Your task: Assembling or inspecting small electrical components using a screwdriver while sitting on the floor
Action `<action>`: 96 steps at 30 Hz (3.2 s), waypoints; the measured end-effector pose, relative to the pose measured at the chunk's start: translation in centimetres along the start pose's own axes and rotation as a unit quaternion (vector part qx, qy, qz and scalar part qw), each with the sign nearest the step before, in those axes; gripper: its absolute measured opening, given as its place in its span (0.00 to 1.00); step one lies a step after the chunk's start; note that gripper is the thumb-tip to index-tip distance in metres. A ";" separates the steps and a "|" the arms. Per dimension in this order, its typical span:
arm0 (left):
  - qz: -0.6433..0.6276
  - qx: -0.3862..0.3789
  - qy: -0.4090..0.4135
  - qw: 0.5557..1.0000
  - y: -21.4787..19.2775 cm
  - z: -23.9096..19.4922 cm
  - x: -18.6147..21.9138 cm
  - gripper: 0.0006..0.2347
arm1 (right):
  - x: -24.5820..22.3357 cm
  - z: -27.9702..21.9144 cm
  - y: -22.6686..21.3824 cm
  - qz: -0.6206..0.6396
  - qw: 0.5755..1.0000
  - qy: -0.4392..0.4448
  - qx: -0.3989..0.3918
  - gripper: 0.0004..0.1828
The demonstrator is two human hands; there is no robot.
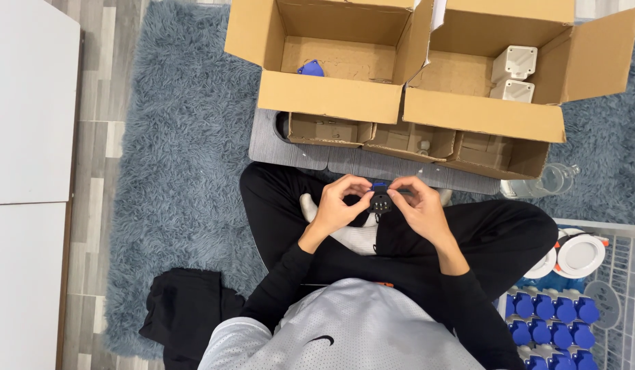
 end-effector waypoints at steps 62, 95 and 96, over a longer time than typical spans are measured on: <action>-0.205 -0.105 -0.244 0.942 -3.9 -3.1 -1.4 0.28 | -8.7 7.3 -13.7 0.143 0.983 -0.004 0.115 0.11; 0.079 -0.125 0.157 0.976 -0.2 0.6 8.8 0.21 | -3.2 -2.8 -0.1 -0.035 0.990 -0.130 -0.049 0.37; 0.078 -0.125 0.159 0.976 -0.2 0.5 8.6 0.21 | -3.4 -2.9 0.0 -0.038 0.989 -0.135 -0.048 0.37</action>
Point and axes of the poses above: each hand's wrist, its own z-axis towards the middle knuckle, its own y-axis out of the palm, x = y × z, the point moved 4 cm from there along z, towards the middle knuckle, and after that the axes turned 8 degrees about x, right-handed, at the moved point
